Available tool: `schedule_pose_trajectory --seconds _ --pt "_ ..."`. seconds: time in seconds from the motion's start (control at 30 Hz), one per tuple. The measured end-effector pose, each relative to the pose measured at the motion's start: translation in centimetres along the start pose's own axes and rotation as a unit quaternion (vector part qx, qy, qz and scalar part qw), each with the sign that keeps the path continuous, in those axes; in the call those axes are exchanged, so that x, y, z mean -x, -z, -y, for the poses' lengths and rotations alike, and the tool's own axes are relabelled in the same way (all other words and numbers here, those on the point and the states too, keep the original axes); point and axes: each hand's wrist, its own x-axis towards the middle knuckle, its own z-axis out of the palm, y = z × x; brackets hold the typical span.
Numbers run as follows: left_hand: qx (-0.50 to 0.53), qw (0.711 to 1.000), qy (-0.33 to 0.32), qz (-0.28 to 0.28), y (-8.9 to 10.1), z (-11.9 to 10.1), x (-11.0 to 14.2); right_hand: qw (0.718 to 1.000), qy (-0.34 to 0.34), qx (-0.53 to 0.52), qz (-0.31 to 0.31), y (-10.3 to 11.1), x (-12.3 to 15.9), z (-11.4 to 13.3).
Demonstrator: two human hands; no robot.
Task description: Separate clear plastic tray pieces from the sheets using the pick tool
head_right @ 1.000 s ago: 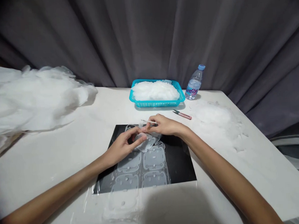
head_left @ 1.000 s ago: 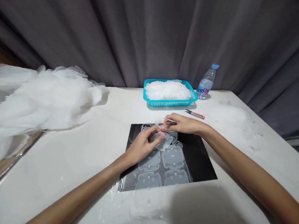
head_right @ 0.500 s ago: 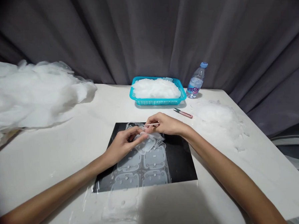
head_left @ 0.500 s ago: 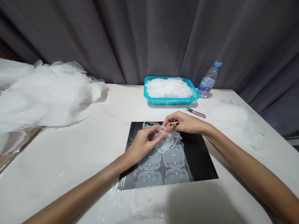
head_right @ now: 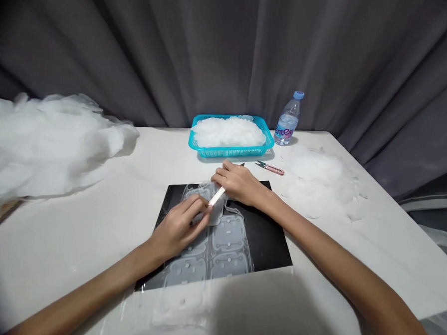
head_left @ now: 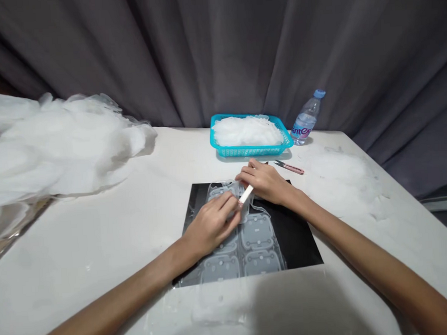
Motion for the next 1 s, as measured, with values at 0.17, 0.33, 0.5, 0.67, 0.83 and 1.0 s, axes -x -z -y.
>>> schedule_pose_trajectory --seconds 0.17,0.33,0.5,0.67,0.83,1.0 --pt "0.129 0.976 0.177 0.015 0.5 0.7 -0.7 0.981 -0.024 -0.193 -0.020 2.2 0.5 -0.4" --pt "0.218 0.942 0.254 0.012 0.4 1.4 -1.2 0.947 -0.055 -0.315 0.022 4.1 1.4 1.0" --pt "0.247 0.931 0.266 0.025 0.4 1.5 -0.8 0.975 -0.064 -0.204 0.064 4.3 2.3 2.3" --pt "0.336 0.888 0.314 0.011 0.2 1.6 -1.3 0.984 -0.049 -0.151 0.076 4.3 2.9 1.5" --pt "0.401 0.854 0.330 0.009 0.2 1.6 -2.6 0.979 -0.048 -0.181 0.079 4.1 3.0 1.3" --pt "0.411 0.856 0.313 0.006 0.5 1.6 -2.8 0.972 -0.107 -0.210 0.014 4.6 3.1 2.3"
